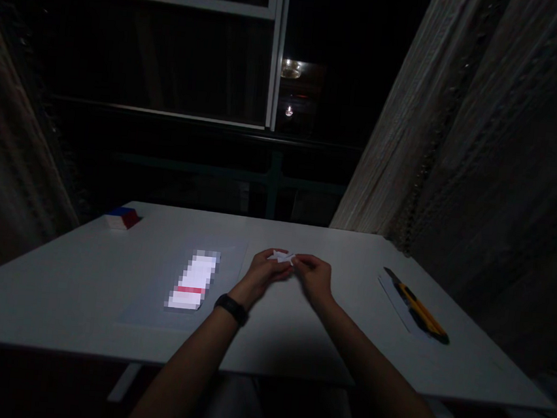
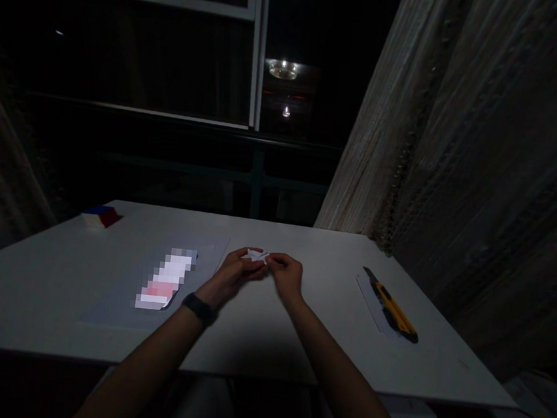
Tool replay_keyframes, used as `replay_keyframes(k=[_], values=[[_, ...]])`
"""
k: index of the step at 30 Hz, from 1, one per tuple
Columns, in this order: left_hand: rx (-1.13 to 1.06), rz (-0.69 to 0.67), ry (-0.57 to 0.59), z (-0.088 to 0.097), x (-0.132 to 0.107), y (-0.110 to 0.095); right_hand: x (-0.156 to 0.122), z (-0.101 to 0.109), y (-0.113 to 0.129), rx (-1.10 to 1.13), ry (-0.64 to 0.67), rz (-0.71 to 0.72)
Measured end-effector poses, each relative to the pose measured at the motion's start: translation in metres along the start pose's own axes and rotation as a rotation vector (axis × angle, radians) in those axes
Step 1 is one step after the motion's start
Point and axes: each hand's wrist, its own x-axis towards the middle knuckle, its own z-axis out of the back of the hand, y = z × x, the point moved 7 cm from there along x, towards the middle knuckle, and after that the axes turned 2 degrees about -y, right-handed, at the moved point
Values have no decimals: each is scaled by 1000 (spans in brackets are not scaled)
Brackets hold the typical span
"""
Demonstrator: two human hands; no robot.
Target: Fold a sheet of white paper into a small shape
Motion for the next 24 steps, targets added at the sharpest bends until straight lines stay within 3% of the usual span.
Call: replay_keyframes(k=[8, 24], values=[[-41, 10, 26, 1, 1, 0, 1, -3, 0, 62, 74, -19], [-57, 27, 12, 3, 3, 1, 2, -3, 3, 84, 51, 83]])
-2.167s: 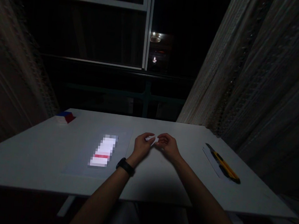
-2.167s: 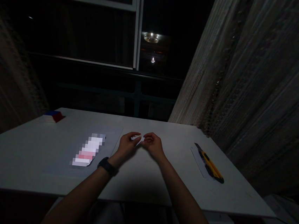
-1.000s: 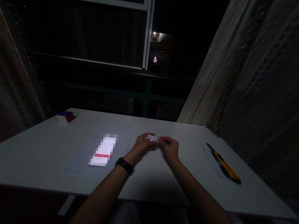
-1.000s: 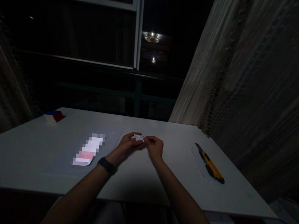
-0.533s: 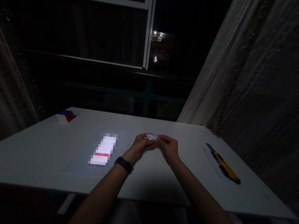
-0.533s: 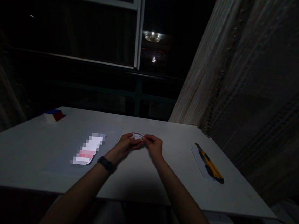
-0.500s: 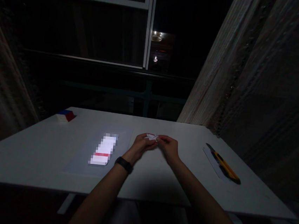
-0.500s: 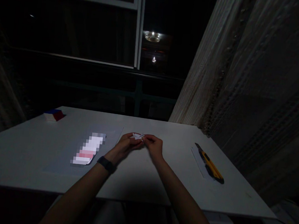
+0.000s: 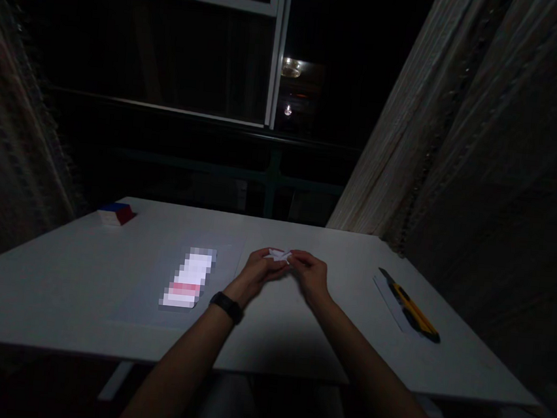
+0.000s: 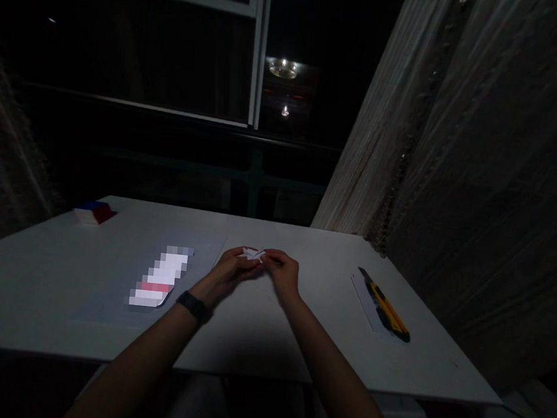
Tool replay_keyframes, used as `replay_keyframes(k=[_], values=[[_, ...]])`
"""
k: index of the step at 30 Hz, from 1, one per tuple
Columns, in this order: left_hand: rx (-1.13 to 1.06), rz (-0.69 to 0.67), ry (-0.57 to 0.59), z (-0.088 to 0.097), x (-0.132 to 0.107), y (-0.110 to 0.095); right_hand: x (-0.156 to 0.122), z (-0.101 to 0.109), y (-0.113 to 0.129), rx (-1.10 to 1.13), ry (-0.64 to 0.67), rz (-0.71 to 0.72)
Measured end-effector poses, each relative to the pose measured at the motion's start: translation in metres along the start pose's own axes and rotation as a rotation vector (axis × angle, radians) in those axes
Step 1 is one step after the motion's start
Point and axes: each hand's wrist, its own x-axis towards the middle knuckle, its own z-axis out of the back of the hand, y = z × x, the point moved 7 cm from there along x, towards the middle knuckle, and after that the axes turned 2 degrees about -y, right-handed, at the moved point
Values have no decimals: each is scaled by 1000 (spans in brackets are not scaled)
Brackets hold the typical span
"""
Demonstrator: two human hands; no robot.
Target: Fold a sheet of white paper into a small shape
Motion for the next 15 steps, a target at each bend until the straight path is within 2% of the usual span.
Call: replay_keyframes(k=[9, 15], values=[[-157, 93, 113, -5, -2, 0, -4, -4, 31, -130, 46, 169], [-210, 117, 147, -8, -4, -3, -7, -8, 43, -178, 98, 210]])
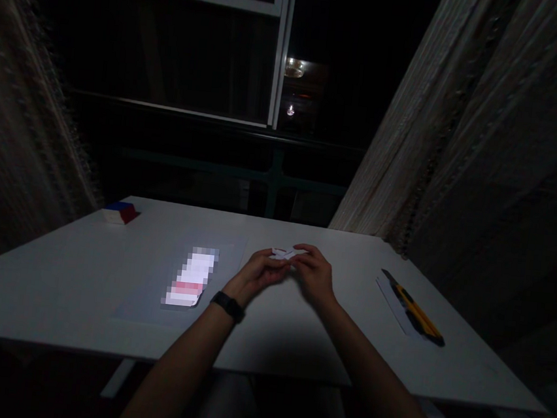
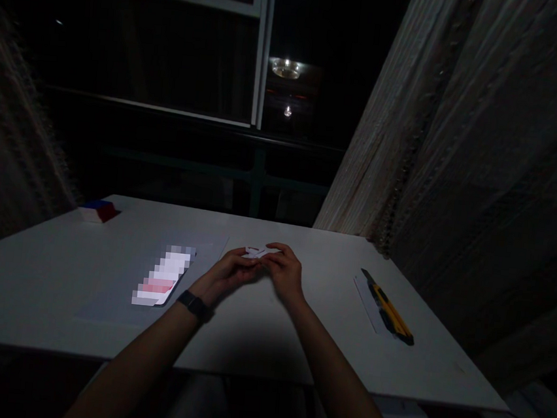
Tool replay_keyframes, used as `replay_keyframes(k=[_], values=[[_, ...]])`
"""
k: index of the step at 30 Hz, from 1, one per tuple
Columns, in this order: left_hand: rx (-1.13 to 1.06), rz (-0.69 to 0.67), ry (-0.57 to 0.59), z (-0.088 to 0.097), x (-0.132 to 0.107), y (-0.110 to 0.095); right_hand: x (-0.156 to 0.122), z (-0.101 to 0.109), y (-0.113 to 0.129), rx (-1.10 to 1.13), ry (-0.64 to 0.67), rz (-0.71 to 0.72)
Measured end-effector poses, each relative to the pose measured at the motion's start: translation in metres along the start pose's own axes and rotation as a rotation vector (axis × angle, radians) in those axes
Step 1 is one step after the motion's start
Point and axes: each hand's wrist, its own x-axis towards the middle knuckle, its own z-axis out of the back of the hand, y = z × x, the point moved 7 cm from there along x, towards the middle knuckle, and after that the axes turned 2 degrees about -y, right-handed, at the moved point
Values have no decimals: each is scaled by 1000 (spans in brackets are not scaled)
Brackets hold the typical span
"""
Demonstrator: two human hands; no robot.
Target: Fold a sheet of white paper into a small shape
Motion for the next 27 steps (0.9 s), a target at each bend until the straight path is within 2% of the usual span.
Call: replay_keyframes(k=[5, 14, 21, 24, 27], values=[[11, 20, -12, 1, -1, 0, 0, -2, 5, -24, 43, 35], [45, 9, 6, -3, -3, -4, 2, 2, 1, -59, 22, 43], [220, -105, -119, -2, -6, -9, 0, 3, 2, -75, 11, 96], [236, -125, -139, -3, -6, -10, -1, 5, 3, -123, -5, 142], [262, -153, -155, -2, -6, -12, -4, 4, 5, -214, 40, 217]])
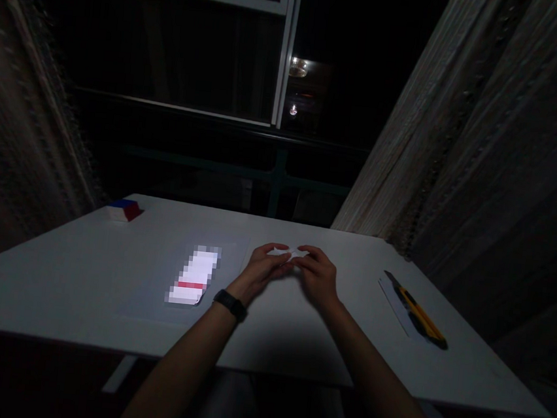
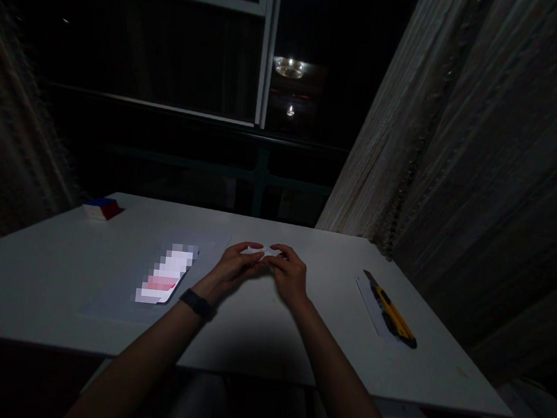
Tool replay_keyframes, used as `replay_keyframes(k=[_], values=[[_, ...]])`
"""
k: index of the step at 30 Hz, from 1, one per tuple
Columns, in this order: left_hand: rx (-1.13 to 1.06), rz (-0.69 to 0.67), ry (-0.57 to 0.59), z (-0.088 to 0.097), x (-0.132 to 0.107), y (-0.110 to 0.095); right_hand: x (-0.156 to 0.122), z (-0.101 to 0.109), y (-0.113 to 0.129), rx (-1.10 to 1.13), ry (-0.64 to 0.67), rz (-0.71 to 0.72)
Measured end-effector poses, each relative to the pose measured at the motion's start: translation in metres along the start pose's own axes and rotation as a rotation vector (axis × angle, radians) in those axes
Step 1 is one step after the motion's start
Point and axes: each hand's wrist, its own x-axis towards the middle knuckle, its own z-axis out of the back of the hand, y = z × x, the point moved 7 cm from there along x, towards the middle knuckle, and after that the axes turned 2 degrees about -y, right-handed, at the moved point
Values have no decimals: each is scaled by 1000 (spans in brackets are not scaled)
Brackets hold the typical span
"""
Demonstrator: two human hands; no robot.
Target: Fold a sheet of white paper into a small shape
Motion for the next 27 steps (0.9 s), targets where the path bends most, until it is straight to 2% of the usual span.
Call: replay_keyframes(k=[2, 5, 9, 12, 14, 20, 27], values=[[28, -35, -7, 1, 1, -2, -1, -1, 1, -39, 26, 34], [102, -129, -28, 2, 4, -6, 0, 1, 1, -40, -24, -8], [286, -272, -109, 5, 7, -10, -4, 0, -11, 7, -94, -272], [437, -375, -130, 5, 8, -13, -12, -13, -25, 100, -34, -487], [495, -415, -131, 5, 7, -13, -16, -21, -32, 183, -1, -548], [478, -429, -132, 4, 6, -14, -20, -27, -37, 228, 12, -560], [304, -334, -136, 4, 6, -12, -19, -21, -17, 49, -28, -404]])
